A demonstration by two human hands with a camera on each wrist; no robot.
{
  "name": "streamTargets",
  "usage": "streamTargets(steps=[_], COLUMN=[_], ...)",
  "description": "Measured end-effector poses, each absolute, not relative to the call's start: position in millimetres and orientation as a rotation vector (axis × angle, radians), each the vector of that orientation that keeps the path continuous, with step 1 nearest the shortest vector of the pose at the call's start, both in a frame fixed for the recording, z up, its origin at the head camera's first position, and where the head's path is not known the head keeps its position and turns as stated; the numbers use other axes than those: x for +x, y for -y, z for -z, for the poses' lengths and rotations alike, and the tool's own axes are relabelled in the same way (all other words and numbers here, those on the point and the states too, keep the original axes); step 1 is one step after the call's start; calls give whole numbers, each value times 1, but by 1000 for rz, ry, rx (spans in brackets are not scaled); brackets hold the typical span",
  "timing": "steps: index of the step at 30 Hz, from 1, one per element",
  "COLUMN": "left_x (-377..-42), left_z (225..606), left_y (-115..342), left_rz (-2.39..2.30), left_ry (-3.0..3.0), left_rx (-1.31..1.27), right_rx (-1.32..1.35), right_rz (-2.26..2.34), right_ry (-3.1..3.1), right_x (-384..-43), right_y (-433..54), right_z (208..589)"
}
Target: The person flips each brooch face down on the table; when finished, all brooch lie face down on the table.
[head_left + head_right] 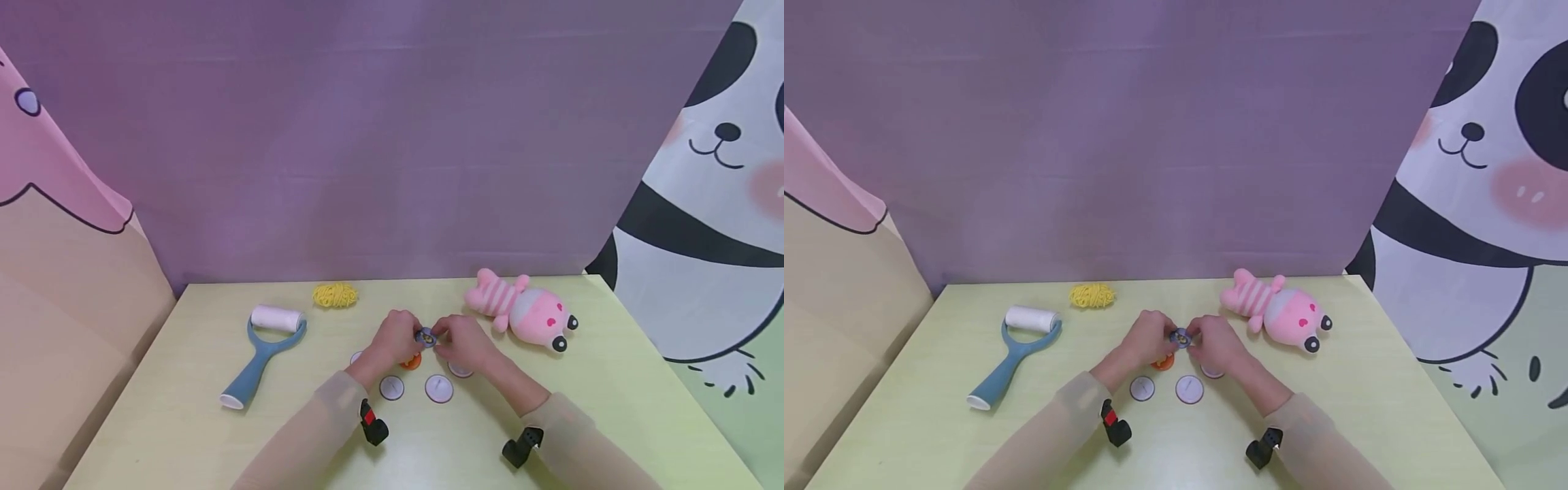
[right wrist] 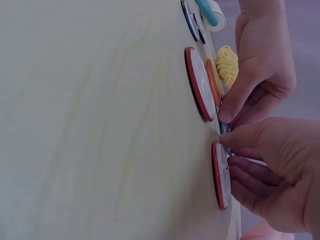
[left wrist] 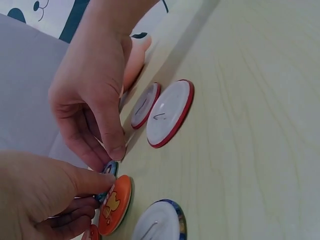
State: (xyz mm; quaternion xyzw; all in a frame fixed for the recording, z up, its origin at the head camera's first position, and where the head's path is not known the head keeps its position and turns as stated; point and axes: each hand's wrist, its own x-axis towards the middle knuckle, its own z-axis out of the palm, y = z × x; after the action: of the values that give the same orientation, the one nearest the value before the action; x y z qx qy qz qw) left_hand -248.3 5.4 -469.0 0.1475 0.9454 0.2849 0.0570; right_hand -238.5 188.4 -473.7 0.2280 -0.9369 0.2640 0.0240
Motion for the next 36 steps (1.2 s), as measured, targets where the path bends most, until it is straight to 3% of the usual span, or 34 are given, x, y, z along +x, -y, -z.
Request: streamTargets(steps=[15, 23, 36], left_x=[-247, -247, -232], left_z=[470, 458, 435], left_y=[0, 8, 6], left_rz=[-964, -1122, -1549], left_ry=[-2874, -2935, -2856], left_rx=[535, 740, 788], right_rx=[727, 693, 744], right_rz=[-1002, -1122, -1332], right_ry=[2824, 2716, 2570], right_x=[-247, -242, -232], right_y=[-203, -211, -226], right_z=[480, 467, 443])
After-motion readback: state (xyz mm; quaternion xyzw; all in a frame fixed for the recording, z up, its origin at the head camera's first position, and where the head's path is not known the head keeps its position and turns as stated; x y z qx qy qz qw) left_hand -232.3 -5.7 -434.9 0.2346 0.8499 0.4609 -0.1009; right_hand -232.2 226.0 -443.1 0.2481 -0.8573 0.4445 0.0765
